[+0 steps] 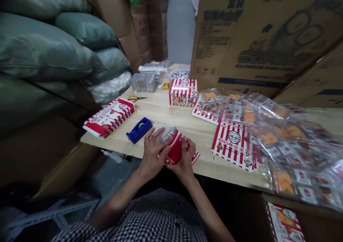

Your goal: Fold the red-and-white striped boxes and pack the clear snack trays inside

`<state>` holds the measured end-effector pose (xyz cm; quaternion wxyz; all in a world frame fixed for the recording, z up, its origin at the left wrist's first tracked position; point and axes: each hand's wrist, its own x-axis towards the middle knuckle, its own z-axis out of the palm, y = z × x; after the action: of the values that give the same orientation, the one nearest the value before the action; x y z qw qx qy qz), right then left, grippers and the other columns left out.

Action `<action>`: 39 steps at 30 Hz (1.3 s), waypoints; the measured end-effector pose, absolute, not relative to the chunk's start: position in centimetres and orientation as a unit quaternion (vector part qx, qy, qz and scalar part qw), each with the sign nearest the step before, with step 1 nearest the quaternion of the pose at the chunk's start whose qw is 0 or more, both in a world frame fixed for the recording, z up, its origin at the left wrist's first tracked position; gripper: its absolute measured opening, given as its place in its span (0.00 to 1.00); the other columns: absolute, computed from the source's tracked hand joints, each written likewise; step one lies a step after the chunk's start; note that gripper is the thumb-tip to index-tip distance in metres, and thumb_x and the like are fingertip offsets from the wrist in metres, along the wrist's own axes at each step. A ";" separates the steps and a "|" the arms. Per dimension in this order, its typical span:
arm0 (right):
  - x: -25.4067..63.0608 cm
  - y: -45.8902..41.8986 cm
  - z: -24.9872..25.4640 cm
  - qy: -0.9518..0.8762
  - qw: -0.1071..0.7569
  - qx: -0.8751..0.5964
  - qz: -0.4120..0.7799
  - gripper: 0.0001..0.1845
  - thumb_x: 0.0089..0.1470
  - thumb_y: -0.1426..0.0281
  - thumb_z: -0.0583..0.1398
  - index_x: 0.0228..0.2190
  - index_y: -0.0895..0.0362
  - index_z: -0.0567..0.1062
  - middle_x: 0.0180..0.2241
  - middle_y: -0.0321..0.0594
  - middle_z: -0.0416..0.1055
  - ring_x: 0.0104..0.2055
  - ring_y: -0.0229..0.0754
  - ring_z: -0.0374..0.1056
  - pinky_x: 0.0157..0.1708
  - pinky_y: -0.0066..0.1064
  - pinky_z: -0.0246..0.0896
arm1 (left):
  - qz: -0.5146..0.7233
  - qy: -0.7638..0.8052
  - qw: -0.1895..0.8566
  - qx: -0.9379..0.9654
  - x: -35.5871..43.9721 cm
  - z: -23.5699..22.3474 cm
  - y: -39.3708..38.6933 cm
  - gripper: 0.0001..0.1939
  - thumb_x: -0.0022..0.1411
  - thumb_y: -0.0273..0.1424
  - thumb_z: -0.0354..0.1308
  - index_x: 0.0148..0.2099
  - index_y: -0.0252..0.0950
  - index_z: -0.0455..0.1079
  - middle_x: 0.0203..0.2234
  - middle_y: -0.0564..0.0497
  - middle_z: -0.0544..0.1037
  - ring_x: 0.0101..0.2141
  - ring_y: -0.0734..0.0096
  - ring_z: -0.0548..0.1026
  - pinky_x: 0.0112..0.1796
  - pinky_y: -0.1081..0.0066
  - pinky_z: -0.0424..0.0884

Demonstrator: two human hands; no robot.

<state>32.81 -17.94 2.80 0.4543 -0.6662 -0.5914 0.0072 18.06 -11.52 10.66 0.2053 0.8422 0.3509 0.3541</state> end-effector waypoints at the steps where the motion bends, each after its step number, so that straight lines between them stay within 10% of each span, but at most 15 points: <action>1: 32.6 -17.9 2.7 -0.570 0.470 -0.674 0.003 0.72 0.38 0.61 0.72 0.71 0.45 0.33 0.62 0.50 0.46 0.63 0.64 0.51 0.61 0.65 0.50 | 0.355 0.330 0.212 0.849 18.5 10.9 -11.3 0.17 0.69 0.31 0.55 0.58 0.45 0.74 0.66 0.45 0.61 0.69 0.52 0.50 0.66 0.44 0.49; 10: 32.3 -19.1 5.3 -0.403 0.581 -0.705 0.049 0.68 0.48 0.51 0.68 0.71 0.51 0.30 0.63 0.55 0.45 0.66 0.59 0.51 0.63 0.54 0.55 | 0.381 0.280 0.599 0.647 21.7 12.5 -9.4 0.35 0.61 0.34 0.65 0.66 0.44 0.55 0.47 0.46 0.77 0.43 0.62 0.79 0.45 0.66 0.73; 15: 36.0 -20.5 8.2 -0.359 0.664 -0.634 0.164 0.35 0.67 0.54 0.49 0.70 0.50 0.50 0.58 0.47 0.65 0.61 0.49 0.63 0.64 0.47 0.54 | 0.293 0.183 0.642 0.684 22.1 13.5 -8.2 0.42 0.64 0.31 0.63 0.73 0.44 0.44 0.46 0.44 0.79 0.45 0.62 0.79 0.48 0.66 0.70; 23: 36.8 -18.5 8.7 -0.281 0.735 -0.585 0.197 0.20 0.63 0.58 0.59 0.54 0.51 0.73 0.54 0.43 0.72 0.54 0.47 0.67 0.56 0.42 0.59 | 0.381 0.174 0.713 0.562 22.3 11.4 -8.8 0.36 0.66 0.49 0.56 0.70 0.39 0.55 0.57 0.39 0.74 0.56 0.55 0.72 0.58 0.58 0.63; 32: 35.8 -17.1 9.7 -0.191 0.809 -0.498 0.247 0.10 0.58 0.60 0.63 0.37 0.53 0.74 0.36 0.35 0.72 0.36 0.39 0.67 0.40 0.31 0.63 | 0.428 0.269 0.711 0.488 23.5 11.3 -8.6 0.16 0.60 0.31 0.61 0.51 0.36 0.73 0.34 0.51 0.79 0.35 0.69 0.75 0.40 0.72 0.68; 39: 36.1 -16.4 9.7 -0.186 0.793 -0.530 0.237 0.07 0.53 0.65 0.63 0.34 0.55 0.76 0.30 0.33 0.73 0.31 0.38 0.66 0.34 0.29 0.61 | 0.453 0.330 0.690 0.457 25.6 11.8 -8.2 0.14 0.50 0.25 0.59 0.42 0.38 0.70 0.26 0.56 0.75 0.27 0.74 0.71 0.32 0.74 0.65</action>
<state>36.05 -16.42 9.73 0.7928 -0.5301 -0.1858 0.2367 25.59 -8.22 11.77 0.6902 0.4571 0.3305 0.4533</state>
